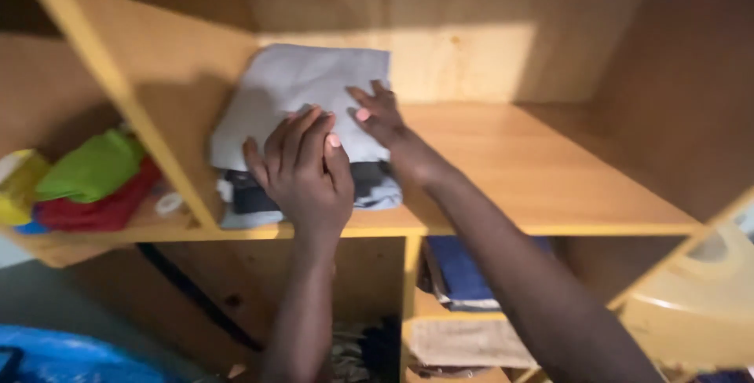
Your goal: Organizing and arranging folded clothes into a wooden shelving unit.
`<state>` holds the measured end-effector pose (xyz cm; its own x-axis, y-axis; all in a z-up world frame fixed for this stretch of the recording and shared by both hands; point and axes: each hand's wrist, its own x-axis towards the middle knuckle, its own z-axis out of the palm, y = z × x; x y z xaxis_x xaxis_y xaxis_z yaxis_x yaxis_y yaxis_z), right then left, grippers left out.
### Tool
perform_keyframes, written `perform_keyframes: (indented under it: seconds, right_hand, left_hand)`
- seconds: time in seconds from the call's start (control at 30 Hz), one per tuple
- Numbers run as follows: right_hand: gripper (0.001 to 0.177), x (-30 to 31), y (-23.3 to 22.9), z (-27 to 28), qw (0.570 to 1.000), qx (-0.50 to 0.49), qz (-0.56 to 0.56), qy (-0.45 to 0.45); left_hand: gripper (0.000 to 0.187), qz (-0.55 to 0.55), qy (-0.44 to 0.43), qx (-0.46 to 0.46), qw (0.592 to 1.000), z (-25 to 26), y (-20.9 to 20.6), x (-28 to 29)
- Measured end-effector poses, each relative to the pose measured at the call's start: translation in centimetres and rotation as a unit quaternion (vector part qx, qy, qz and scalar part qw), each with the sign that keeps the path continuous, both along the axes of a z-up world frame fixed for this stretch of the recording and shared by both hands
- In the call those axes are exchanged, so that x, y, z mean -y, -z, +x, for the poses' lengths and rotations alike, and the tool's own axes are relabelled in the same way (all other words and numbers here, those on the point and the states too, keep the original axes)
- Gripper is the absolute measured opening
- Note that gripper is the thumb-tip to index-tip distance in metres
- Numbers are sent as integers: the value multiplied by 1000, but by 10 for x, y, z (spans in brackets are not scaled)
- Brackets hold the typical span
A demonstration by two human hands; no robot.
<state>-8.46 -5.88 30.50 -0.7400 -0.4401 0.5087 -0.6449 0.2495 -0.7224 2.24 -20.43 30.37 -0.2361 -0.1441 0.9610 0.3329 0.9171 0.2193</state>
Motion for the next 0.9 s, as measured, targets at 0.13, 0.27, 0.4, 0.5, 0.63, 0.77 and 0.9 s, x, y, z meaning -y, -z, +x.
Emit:
perform_keyframes:
  seconds: [0.13,0.27,0.4,0.5,0.63,0.77,0.9]
  right_hand:
    - [59,-45,2,79,966,174,-147,-121]
    - [31,-107,32,145,977,19,-207,45]
    - [20,-153,161,197,904,-5,-315,290]
    - [17,-180,255,208,836,68,-494,229]
    - [18,-213,279,213,784,219,-481,325]
    - [22,-239,265,213,751,295,-477,348]
    - [27,-246,294,212,745,343,-473,321]
  left_hand:
    - [19,-11,117,-60,991,28,14,-57]
    - [15,-20,293,-86,952,61,30,-110]
    - [23,69,429,5,901,77,99,-157]
    - [22,115,450,99,880,63,160,-191]
    - [20,55,426,244,870,45,213,-218]
    - [59,-82,316,274,905,30,238,-227]
    - [77,-148,246,359,888,16,251,-241]
